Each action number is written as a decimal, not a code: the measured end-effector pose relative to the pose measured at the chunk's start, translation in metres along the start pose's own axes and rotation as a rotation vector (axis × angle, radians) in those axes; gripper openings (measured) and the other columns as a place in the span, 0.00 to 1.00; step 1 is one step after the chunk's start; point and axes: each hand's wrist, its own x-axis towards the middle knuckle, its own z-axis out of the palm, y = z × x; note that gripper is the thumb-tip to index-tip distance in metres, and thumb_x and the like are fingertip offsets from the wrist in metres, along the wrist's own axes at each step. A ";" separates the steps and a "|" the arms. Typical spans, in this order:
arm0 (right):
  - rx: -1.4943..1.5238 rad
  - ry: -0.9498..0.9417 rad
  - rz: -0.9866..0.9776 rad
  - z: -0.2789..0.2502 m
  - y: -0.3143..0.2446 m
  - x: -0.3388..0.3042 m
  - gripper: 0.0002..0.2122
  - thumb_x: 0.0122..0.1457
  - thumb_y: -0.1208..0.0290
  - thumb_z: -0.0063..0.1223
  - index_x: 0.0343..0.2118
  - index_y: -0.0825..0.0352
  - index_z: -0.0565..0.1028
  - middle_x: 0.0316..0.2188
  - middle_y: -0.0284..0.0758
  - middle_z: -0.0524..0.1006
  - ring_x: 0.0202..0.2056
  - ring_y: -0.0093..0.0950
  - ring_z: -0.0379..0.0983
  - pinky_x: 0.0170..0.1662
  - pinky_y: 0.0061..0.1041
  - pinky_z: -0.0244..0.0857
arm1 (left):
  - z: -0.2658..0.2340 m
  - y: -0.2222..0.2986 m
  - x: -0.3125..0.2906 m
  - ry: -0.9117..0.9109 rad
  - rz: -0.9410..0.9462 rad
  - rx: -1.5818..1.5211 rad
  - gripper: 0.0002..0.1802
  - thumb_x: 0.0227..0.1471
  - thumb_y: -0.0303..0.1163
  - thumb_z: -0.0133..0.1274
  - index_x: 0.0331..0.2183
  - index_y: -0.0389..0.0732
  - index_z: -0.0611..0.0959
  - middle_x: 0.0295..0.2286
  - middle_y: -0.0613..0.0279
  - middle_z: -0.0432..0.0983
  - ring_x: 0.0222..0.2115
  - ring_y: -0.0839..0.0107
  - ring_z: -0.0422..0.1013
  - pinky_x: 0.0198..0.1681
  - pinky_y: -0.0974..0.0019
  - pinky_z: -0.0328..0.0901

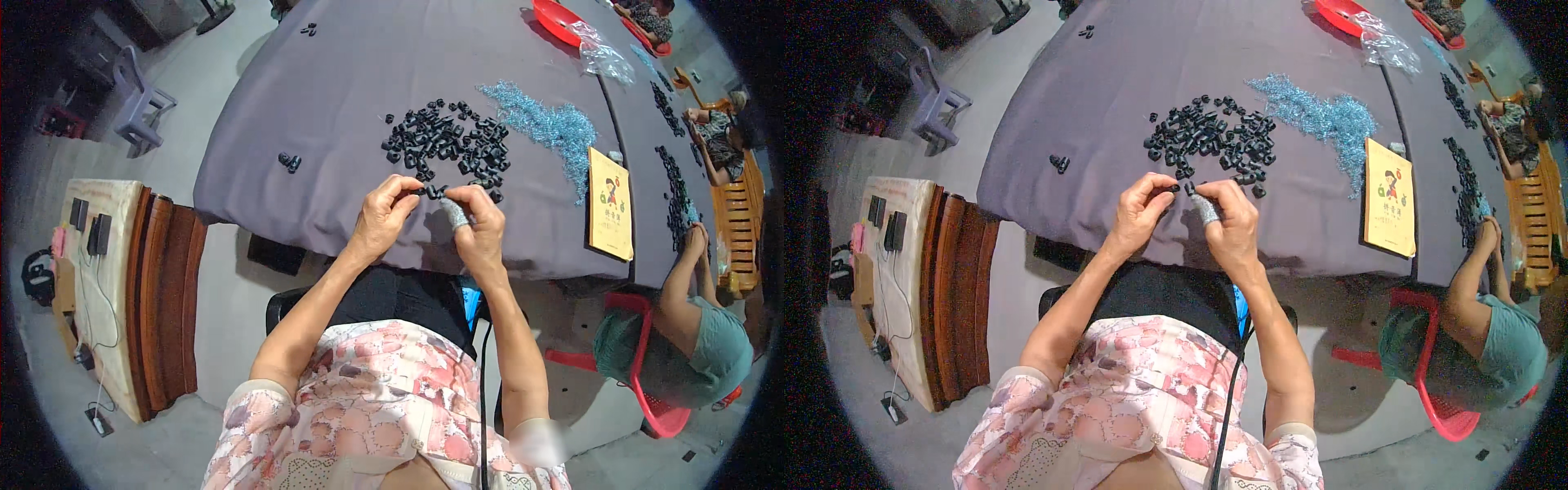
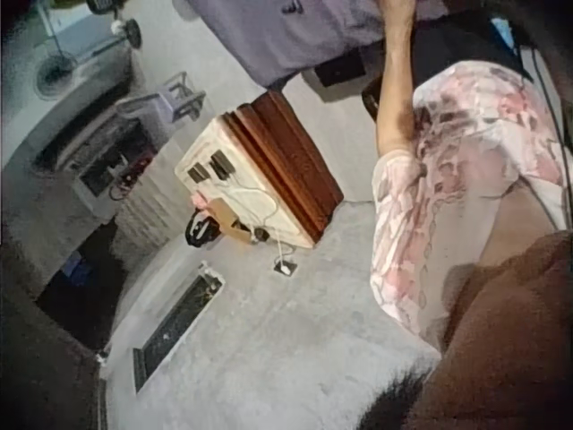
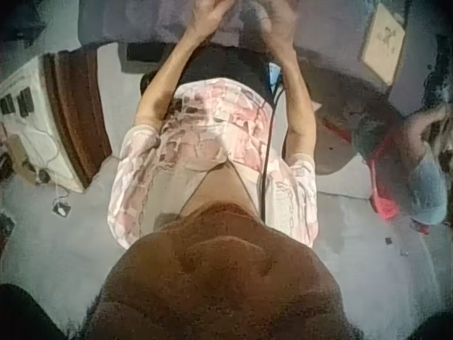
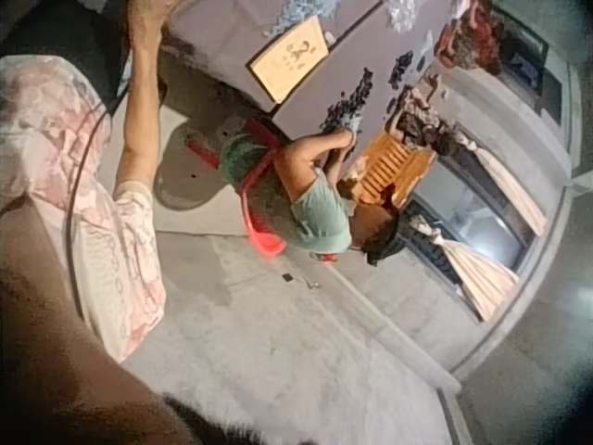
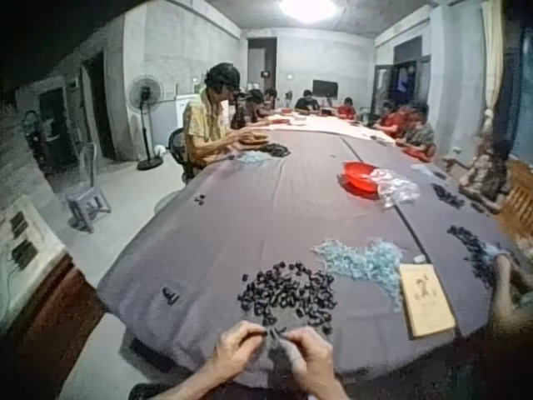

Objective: The person picks up a black plastic component and a small blue object, fits them together, and places the assembled piece onto the table, repeating this process multiple times.

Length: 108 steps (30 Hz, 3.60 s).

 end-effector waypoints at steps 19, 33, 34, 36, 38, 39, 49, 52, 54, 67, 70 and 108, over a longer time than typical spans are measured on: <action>0.113 -0.049 0.047 0.008 -0.003 -0.005 0.11 0.41 0.88 0.47 0.29 0.70 0.73 0.26 0.39 0.73 0.29 0.32 0.72 0.33 0.26 0.66 | -0.001 0.012 -0.006 -0.111 0.006 -0.035 0.07 0.47 0.22 0.50 0.33 0.34 0.79 0.27 0.63 0.73 0.27 0.76 0.69 0.31 0.73 0.63; -0.009 -0.194 -0.073 0.030 -0.021 -0.014 0.22 0.42 0.88 0.48 0.44 0.67 0.72 0.37 0.39 0.70 0.32 0.31 0.71 0.34 0.24 0.66 | -0.033 -0.011 -0.006 -0.035 -0.128 -0.474 0.07 0.52 0.23 0.49 0.35 0.37 0.77 0.28 0.67 0.74 0.25 0.85 0.67 0.29 0.80 0.63; -0.004 -0.206 -0.048 0.026 -0.020 -0.013 0.22 0.42 0.88 0.48 0.44 0.67 0.72 0.37 0.39 0.70 0.32 0.32 0.71 0.34 0.25 0.66 | -0.033 -0.006 -0.005 -0.004 -0.184 -0.469 0.07 0.52 0.25 0.50 0.35 0.37 0.77 0.26 0.70 0.73 0.25 0.85 0.66 0.28 0.80 0.62; -0.056 -0.191 -0.057 0.017 -0.012 -0.006 0.19 0.40 0.89 0.47 0.39 0.68 0.73 0.34 0.40 0.72 0.32 0.36 0.71 0.36 0.27 0.66 | -0.034 -0.005 -0.003 -0.010 -0.191 -0.506 0.07 0.52 0.25 0.50 0.35 0.37 0.77 0.26 0.69 0.74 0.25 0.85 0.66 0.28 0.80 0.62; -0.116 -0.168 -0.043 0.009 -0.010 0.002 0.17 0.40 0.89 0.45 0.35 0.69 0.74 0.32 0.41 0.72 0.33 0.36 0.71 0.36 0.27 0.66 | -0.038 -0.008 -0.005 -0.027 -0.193 -0.505 0.07 0.52 0.25 0.49 0.36 0.37 0.76 0.28 0.65 0.75 0.25 0.83 0.67 0.28 0.79 0.63; -0.126 -0.161 -0.044 0.006 -0.009 0.006 0.16 0.39 0.89 0.45 0.34 0.69 0.74 0.32 0.42 0.72 0.34 0.38 0.71 0.37 0.28 0.66 | -0.039 -0.010 -0.007 -0.035 -0.192 -0.512 0.07 0.52 0.25 0.49 0.36 0.37 0.76 0.28 0.65 0.75 0.25 0.83 0.67 0.28 0.79 0.63; -0.545 -0.110 -0.196 -0.007 0.047 0.065 0.21 0.49 0.64 0.57 0.46 0.65 0.70 0.48 0.41 0.66 0.49 0.40 0.62 0.52 0.38 0.54 | -0.037 -0.009 -0.007 -0.089 -0.165 -0.473 0.07 0.52 0.25 0.50 0.36 0.37 0.77 0.27 0.67 0.73 0.25 0.84 0.66 0.29 0.79 0.62; -0.641 -0.235 -0.190 0.006 0.050 0.069 0.28 0.50 0.56 0.55 0.51 0.65 0.65 0.52 0.42 0.63 0.54 0.42 0.56 0.55 0.42 0.47 | -0.036 -0.009 -0.006 -0.104 -0.171 -0.449 0.07 0.52 0.25 0.49 0.36 0.37 0.77 0.27 0.68 0.73 0.25 0.84 0.66 0.29 0.80 0.62; -0.706 -0.325 -0.178 0.020 0.045 0.065 0.30 0.50 0.53 0.53 0.53 0.66 0.62 0.55 0.44 0.60 0.57 0.43 0.52 0.57 0.42 0.45 | -0.038 -0.009 -0.008 -0.092 -0.189 -0.442 0.07 0.52 0.25 0.49 0.36 0.37 0.77 0.27 0.69 0.73 0.25 0.85 0.65 0.29 0.80 0.62; -0.760 -0.204 -0.026 -0.007 0.077 0.078 0.27 0.53 0.53 0.51 0.51 0.68 0.64 0.53 0.47 0.60 0.57 0.47 0.51 0.57 0.43 0.46 | -0.037 -0.007 -0.007 -0.098 -0.160 -0.405 0.07 0.52 0.24 0.49 0.35 0.37 0.77 0.25 0.70 0.71 0.24 0.85 0.64 0.27 0.80 0.61; -0.709 -0.255 -0.077 -0.001 0.071 0.069 0.28 0.54 0.52 0.50 0.52 0.68 0.64 0.53 0.48 0.60 0.57 0.48 0.51 0.57 0.43 0.46 | -0.038 -0.006 -0.008 -0.099 -0.161 -0.397 0.07 0.51 0.23 0.49 0.35 0.37 0.77 0.23 0.70 0.70 0.23 0.85 0.63 0.27 0.80 0.60; -0.722 0.070 -0.104 -0.039 0.100 0.146 0.04 0.50 0.77 0.48 0.30 0.67 0.70 0.27 0.39 0.73 0.31 0.37 0.68 0.35 0.35 0.61 | -0.038 -0.010 -0.004 -0.062 -0.216 -0.455 0.08 0.52 0.24 0.50 0.37 0.37 0.77 0.29 0.67 0.74 0.26 0.84 0.67 0.29 0.79 0.63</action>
